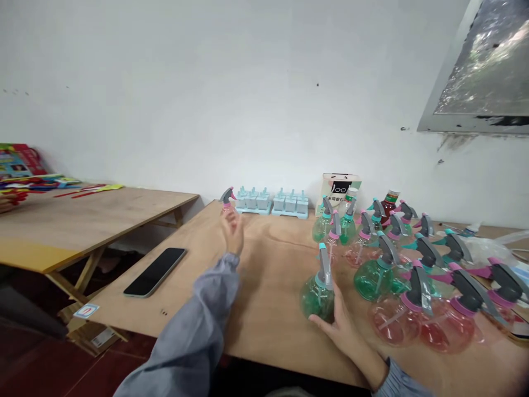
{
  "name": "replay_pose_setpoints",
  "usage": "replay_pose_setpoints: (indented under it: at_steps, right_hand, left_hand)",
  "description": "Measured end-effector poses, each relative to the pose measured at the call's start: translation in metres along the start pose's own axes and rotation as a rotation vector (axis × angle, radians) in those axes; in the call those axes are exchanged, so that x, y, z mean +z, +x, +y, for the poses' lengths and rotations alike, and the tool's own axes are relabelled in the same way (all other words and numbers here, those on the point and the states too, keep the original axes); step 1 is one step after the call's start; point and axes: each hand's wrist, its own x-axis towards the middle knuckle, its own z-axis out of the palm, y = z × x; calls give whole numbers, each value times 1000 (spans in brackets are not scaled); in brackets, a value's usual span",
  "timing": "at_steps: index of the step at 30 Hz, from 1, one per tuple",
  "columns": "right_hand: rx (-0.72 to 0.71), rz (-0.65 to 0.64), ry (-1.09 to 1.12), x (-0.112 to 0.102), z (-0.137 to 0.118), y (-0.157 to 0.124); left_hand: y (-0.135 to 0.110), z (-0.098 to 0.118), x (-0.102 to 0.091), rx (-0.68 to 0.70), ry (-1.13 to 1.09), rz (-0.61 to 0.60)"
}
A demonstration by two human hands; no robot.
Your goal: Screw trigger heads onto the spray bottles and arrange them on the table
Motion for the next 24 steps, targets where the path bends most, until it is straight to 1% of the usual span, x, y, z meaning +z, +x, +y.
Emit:
replay_pose_setpoints:
  at_steps: [1,2,3,4,5,6,8,9,11,13,14,16,18,19,21,23,24]
  right_hand:
    - [-6,-5,5,1,-1,1]
    - [-17,-9,6,2,-3,1]
    - [-34,-7,5,3,-4,2]
    - [-52,-2,1,5,-6,2]
    - [-70,7,-6,7,-8,2]
    - [-87,18,-15,10,-10,2]
    - [-121,35,-26,16,-14,-1]
    - [-136,27,-21,18,-17,-2]
    - [-155,-12,16,21,-22,-3]
    - [-136,-10,72,18,-25,4]
    - [-107,29,96,15,-25,11]
    - [-28,170,127,6,-20,31]
    - [28,288,142,-4,-11,56]
    - [28,312,149,-9,-6,68]
    - [-17,319,159,-16,3,86]
    - [-74,347,146,-19,9,96]
    - [-95,386,128,-19,11,99]
  left_hand:
    - [-21,7,0,83,-121,-165]
    - [-43,16,1,165,-229,-402]
    - [-65,27,2,218,-315,-587]
    - [-87,38,4,246,-383,-720]
    - [-106,50,7,253,-431,-825]
    - [-123,62,9,238,-466,-885]
    - [-147,82,15,167,-533,-889]
    - [-154,89,16,119,-552,-862]
    - [-157,97,17,23,-572,-779]
    - [-151,98,12,-55,-559,-714]
    - [-145,96,8,-88,-549,-703]
    - [-134,93,0,-147,-560,-695]
    - [-125,91,-6,-203,-641,-695]
    - [-122,90,-7,-240,-709,-679]
    - [-120,91,-8,-334,-840,-626]
    - [-121,93,-8,-418,-923,-574]
    - [-121,93,-8,-444,-943,-576]
